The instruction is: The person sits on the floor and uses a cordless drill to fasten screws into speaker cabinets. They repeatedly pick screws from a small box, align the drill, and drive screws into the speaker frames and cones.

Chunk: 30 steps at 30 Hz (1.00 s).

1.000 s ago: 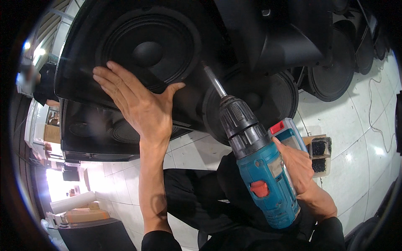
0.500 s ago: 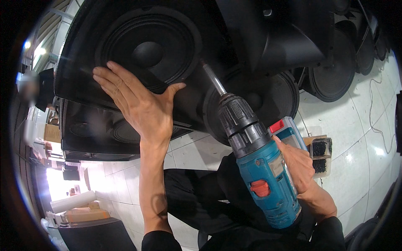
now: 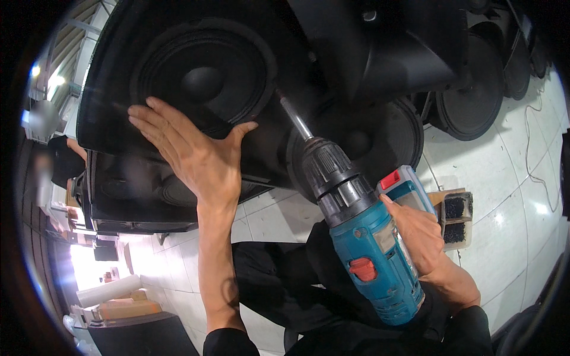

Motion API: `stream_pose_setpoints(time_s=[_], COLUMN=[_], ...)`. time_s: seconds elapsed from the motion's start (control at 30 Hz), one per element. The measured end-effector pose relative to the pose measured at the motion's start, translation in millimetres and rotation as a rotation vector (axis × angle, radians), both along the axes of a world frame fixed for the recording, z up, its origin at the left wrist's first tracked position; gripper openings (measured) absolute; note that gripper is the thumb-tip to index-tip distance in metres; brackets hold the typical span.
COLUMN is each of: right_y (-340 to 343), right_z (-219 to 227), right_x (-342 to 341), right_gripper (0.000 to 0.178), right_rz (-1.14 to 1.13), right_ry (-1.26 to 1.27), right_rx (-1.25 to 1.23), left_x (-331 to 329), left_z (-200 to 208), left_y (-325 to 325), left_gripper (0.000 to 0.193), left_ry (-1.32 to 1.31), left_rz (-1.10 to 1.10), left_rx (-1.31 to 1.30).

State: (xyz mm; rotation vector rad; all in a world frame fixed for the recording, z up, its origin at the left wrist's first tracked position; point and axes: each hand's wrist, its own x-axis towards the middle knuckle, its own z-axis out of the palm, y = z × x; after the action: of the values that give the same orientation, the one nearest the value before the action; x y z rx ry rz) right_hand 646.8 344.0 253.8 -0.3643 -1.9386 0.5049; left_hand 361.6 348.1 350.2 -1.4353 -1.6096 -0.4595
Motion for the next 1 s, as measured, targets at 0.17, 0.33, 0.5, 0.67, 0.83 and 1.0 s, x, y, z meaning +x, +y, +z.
stream_pose_setpoints(time_s=[0.17, 0.33, 0.5, 0.67, 0.83, 1.0], right_y=[1, 1, 2, 1, 3, -1], right_z=[-1, -2, 5, 2, 1, -1], right_x=[-2, -5, -2, 0, -6, 7], right_gripper=[0.055, 0.053, 0.047, 0.046, 0.048, 0.051], right_rz=[0.005, -0.028, -0.025, -0.035, -0.017, -0.005], right_ry=[0.014, 0.040, 0.015, 0.081, 0.129, 0.070], right_rx=[-0.003, 0.004, -0.011, -0.022, -0.039, 0.002], left_x=[-2, -1, -5, -7, -8, 4], left_z=[1, 2, 4, 3, 3, 7], left_y=[-2, 1, 1, 2, 2, 1], left_gripper=[0.130, 0.129, 0.131, 0.135, 0.135, 0.132], left_ry=[0.014, 0.027, 0.084, 0.142, 0.093, 0.047], left_rz=[-0.019, -0.042, -0.048, -0.077, -0.066, -0.073], left_rx=[0.005, -0.002, -0.007, -0.018, -0.004, -0.014])
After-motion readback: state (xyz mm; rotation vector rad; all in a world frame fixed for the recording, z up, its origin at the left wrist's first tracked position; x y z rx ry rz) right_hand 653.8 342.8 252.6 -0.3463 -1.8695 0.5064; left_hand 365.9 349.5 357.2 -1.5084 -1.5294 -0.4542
